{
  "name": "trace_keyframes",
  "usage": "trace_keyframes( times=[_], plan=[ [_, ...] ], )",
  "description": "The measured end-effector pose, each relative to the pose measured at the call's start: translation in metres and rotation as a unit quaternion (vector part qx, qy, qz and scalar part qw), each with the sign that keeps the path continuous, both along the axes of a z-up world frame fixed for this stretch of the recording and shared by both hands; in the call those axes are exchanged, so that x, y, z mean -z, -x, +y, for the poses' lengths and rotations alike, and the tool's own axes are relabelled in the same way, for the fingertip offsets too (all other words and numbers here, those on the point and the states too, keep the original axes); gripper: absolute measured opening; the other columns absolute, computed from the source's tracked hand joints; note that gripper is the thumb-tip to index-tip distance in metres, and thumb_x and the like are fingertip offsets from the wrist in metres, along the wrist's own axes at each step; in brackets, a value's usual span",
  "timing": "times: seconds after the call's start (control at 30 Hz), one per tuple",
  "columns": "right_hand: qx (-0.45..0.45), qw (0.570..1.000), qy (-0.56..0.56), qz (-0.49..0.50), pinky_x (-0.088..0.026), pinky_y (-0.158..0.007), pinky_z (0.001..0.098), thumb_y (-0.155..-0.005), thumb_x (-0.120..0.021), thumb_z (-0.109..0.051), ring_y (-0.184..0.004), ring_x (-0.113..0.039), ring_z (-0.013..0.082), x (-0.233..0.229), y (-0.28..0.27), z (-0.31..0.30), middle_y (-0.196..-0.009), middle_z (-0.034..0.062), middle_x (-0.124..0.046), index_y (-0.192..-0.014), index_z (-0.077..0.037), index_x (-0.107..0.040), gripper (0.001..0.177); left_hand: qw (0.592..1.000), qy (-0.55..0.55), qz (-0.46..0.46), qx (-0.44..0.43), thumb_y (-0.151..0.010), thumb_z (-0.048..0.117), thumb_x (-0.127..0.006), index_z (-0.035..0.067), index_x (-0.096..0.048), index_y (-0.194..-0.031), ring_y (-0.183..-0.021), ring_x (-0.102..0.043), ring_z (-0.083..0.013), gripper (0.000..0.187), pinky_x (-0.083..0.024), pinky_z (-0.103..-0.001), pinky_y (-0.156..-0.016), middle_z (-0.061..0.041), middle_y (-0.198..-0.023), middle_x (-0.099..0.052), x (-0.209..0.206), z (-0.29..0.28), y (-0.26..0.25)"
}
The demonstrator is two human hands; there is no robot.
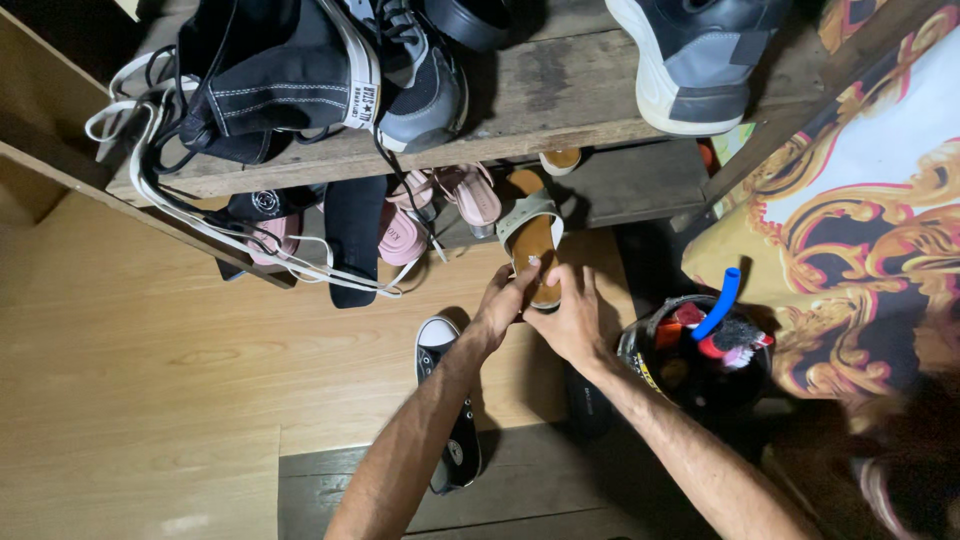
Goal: The person takes shoes and sandals off a shoe rack, untangles shoelaces, and arranges the footwear on the floor.
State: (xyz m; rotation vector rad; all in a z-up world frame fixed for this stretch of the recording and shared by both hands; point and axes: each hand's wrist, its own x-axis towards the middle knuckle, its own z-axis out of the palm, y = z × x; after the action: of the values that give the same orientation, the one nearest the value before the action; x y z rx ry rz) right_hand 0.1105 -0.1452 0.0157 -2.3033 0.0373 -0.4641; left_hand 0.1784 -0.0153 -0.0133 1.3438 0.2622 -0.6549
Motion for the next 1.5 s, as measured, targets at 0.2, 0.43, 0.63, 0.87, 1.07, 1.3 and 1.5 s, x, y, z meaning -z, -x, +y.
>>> trace_keyframes(
  times=[0.2, 0.43, 0.63, 0.87, 1.07, 1.3, 1.5],
  plan=[
    [-0.023, 0.998, -0.007, 0.059, -0.05, -0.079, 0.0506, -0.066, -0.09, -0.023, -0.097, -0.059, 0.038, -0.007, 0.037, 0.003, -0.105, 0.0162, -0.054, -0.105, -0.011, -0.051, 0.057, 0.997, -0.052, -0.053, -0.009, -0.092, 0.035, -0.074, -0.004, -0.055, -0.134, -0.092, -0.061, -0.025, 0.061, -0.05, -0.039, -0.074, -0.02, -0.112, -0.068, 0.011, 0.003, 0.025],
    [-0.105, 0.99, -0.004, 0.092, -0.05, -0.09, 0.047, -0.075, -0.085, -0.031, -0.111, -0.059, 0.0365, -0.005, 0.083, -0.006, -0.119, 0.0175, -0.057, -0.123, -0.009, -0.05, 0.063, 0.998, -0.01, -0.064, -0.018, -0.093, 0.03, -0.073, -0.002, -0.054, -0.132, -0.1, -0.069, -0.0211, 0.055, -0.059, -0.033, -0.083, -0.016, -0.114, -0.071, 0.001, 0.024, 0.082],
    [-0.137, 0.979, -0.069, 0.136, -0.048, -0.102, 0.044, -0.082, -0.079, -0.033, -0.125, -0.057, 0.0341, 0.02, 0.089, -0.01, -0.14, 0.0187, -0.052, -0.138, -0.01, -0.047, 0.069, 0.999, 0.007, -0.017, -0.031, -0.093, 0.024, -0.072, 0.0, -0.047, -0.136, -0.1, -0.071, -0.0193, 0.056, -0.06, -0.032, -0.082, -0.014, -0.117, -0.07, 0.028, 0.036, 0.13],
    [-0.163, 0.954, -0.071, 0.241, -0.044, -0.11, 0.0421, -0.081, -0.079, -0.034, -0.136, -0.049, 0.0345, 0.051, 0.095, -0.001, -0.15, 0.0184, -0.046, -0.148, -0.013, -0.042, 0.079, 0.995, 0.005, 0.058, -0.075, -0.095, 0.014, -0.059, 0.007, -0.048, -0.14, -0.093, -0.07, -0.0199, 0.047, -0.06, -0.035, -0.078, -0.013, -0.111, -0.071, 0.07, 0.038, 0.181],
    [-0.168, 0.944, -0.006, 0.284, -0.036, -0.116, 0.0433, -0.081, -0.08, -0.042, -0.145, -0.038, 0.0364, 0.102, 0.103, 0.001, -0.158, 0.0218, -0.036, -0.152, -0.004, -0.036, 0.092, 0.995, -0.059, 0.067, -0.052, -0.096, 0.017, -0.063, 0.008, -0.051, -0.14, -0.089, -0.067, -0.0194, 0.046, -0.055, -0.034, -0.073, -0.013, -0.109, -0.069, 0.094, 0.042, 0.202],
    [-0.181, 0.938, 0.039, 0.292, -0.029, -0.12, 0.0436, -0.087, -0.079, -0.048, -0.15, -0.028, 0.0397, 0.131, 0.111, 0.001, -0.162, 0.0275, -0.028, -0.152, 0.004, -0.031, 0.096, 0.972, -0.233, -0.037, 0.003, -0.088, 0.029, -0.072, 0.004, -0.058, -0.128, -0.104, -0.071, -0.0263, 0.049, -0.056, -0.037, -0.087, -0.016, -0.117, -0.073, 0.115, 0.043, 0.214],
    [-0.129, 0.902, -0.023, 0.411, -0.039, -0.119, 0.0391, -0.082, -0.073, -0.046, -0.146, -0.044, 0.0355, 0.127, 0.114, 0.011, -0.16, 0.0226, -0.037, -0.16, -0.005, -0.026, 0.1, 0.919, -0.374, -0.121, 0.029, -0.088, 0.03, -0.069, 0.0, -0.063, -0.12, -0.119, -0.062, -0.0412, 0.045, -0.05, -0.046, -0.1, -0.025, -0.124, -0.066, 0.142, 0.042, 0.209]
  ],
)
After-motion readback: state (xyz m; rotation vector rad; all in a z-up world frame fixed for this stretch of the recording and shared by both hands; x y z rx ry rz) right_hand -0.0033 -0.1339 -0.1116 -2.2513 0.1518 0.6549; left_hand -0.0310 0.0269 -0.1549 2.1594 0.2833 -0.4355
